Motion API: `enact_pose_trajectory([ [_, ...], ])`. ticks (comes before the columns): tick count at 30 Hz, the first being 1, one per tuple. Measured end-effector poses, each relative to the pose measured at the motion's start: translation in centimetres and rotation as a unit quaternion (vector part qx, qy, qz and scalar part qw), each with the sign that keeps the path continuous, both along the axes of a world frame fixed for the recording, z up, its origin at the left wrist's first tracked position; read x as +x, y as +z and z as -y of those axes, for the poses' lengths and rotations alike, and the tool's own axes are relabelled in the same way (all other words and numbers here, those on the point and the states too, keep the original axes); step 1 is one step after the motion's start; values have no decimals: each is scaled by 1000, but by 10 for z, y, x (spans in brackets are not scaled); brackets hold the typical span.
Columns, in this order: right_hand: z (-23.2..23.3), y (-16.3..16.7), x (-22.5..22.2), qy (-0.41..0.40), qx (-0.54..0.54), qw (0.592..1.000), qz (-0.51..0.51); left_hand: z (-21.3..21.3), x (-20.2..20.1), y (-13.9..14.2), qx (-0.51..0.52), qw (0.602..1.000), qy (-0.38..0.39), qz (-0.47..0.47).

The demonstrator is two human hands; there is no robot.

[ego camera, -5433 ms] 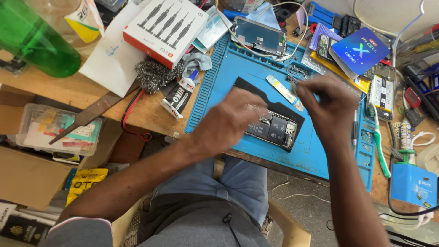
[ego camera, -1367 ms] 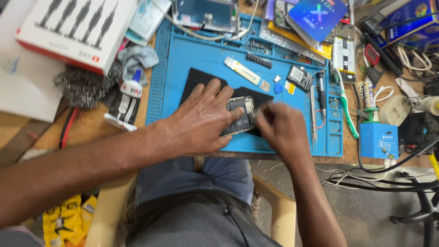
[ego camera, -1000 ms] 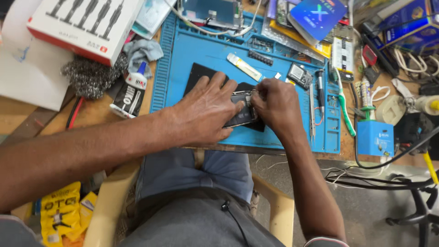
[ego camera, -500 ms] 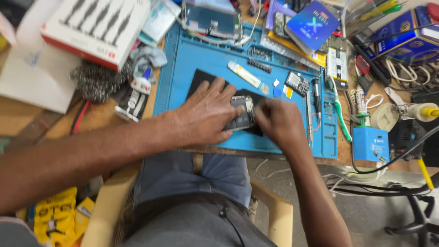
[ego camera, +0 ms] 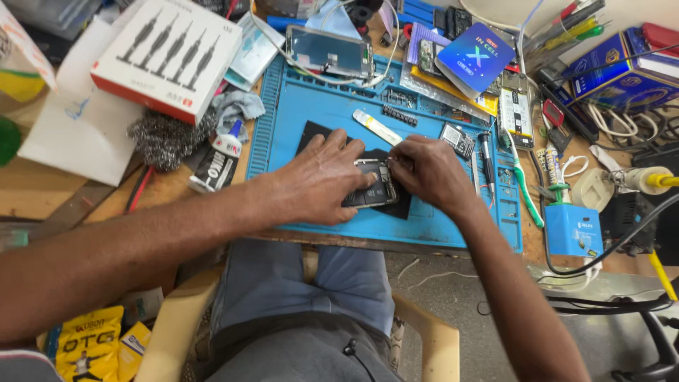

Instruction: The person uses a metal spudger to pry and disconnect components inside a disassembled smartphone. They then apply liquid from a spray bottle onto a cloth and wipe the phone's internal surfaces and edges. The person continues to use the spudger to adjust internal parts and clean the device.

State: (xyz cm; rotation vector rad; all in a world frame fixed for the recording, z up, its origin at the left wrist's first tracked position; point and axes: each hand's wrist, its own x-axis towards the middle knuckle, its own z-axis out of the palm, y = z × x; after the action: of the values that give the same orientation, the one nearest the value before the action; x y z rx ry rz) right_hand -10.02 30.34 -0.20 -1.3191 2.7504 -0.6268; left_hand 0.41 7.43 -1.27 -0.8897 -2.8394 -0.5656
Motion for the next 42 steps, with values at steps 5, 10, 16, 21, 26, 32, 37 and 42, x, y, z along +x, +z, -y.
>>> enact_pose_trajectory([
  [5,-2,18,-13,179,38,982,-55,3,1,2,6,1000,-13,7],
  [10,4,21,-6,144,91,983,-68,-3,3,10,-12,1000,-11,9],
  [16,-13,29,25,-91,191,971,108,-7,11,5,-3,999,14,-30],
  [21,-27,36,31,-171,-14,983,71,-9,14,2,-4,998,23,-55],
  [26,-14,11,33,-15,-76,997,-22,-14,17,9,-17,997,32,-61],
  [32,-23,26,40,-127,-90,978,-137,-15,17,12,-13,998,38,-50],
  [37,-6,12,41,-79,-89,992,-41,-20,19,14,-35,997,45,-57],
  [42,-23,8,30,-149,-49,985,-72,-21,20,17,-37,997,52,-37],
])
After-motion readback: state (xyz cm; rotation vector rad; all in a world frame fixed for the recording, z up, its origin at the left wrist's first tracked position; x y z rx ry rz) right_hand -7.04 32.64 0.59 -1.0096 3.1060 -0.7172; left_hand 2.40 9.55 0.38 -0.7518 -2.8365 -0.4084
